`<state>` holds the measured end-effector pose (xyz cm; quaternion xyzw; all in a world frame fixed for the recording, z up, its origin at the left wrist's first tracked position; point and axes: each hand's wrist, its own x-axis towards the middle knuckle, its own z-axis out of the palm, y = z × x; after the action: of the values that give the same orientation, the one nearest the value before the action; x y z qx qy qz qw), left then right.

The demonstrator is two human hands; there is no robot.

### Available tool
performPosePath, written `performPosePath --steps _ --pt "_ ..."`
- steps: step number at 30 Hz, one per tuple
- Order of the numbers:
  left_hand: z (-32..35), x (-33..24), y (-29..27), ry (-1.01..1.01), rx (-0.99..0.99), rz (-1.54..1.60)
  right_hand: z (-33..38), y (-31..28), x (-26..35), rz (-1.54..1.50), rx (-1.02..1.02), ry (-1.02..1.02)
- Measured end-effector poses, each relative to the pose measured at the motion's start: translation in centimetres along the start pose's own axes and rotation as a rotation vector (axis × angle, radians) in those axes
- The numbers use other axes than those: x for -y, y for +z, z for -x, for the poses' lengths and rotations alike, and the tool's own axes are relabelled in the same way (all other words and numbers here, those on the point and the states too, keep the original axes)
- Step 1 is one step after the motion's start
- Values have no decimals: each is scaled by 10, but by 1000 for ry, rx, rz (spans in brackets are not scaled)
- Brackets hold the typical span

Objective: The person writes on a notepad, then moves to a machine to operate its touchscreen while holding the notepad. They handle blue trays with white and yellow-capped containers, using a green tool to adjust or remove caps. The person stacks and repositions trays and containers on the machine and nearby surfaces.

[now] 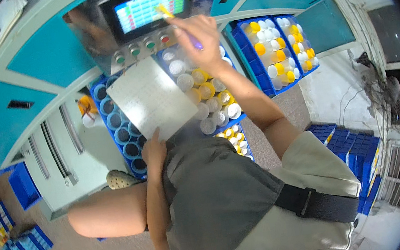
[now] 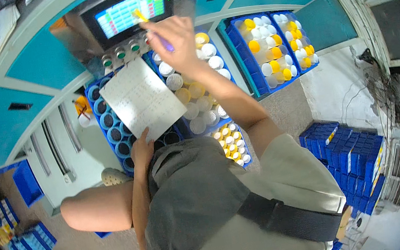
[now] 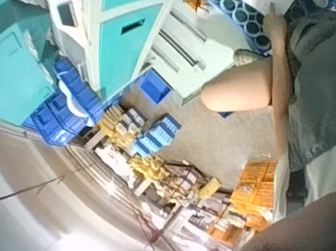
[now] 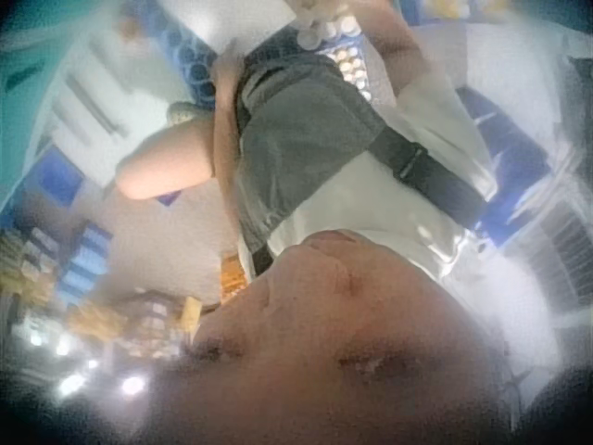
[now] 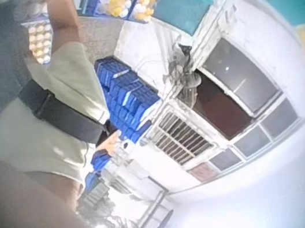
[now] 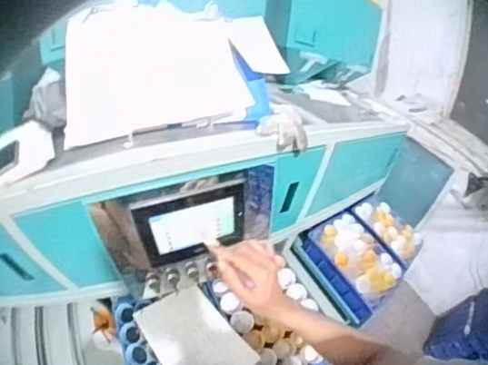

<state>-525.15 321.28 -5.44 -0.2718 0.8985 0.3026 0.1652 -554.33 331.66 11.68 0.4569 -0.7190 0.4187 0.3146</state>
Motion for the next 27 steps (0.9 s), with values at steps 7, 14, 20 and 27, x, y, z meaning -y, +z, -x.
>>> performPosePath --steps 7,14,20,27 --pt "1 0 1 -19 0 14 -18 18 15 33 -22 -46" --pt "1 2 2 -39 22 -3 -15 21 15 87 -30 6" --pt "2 0 2 -27 18 -13 -1 14 7 44 34 4" --pt "2 -3 -1 -34 28 -7 -7 16 9 83 13 16"
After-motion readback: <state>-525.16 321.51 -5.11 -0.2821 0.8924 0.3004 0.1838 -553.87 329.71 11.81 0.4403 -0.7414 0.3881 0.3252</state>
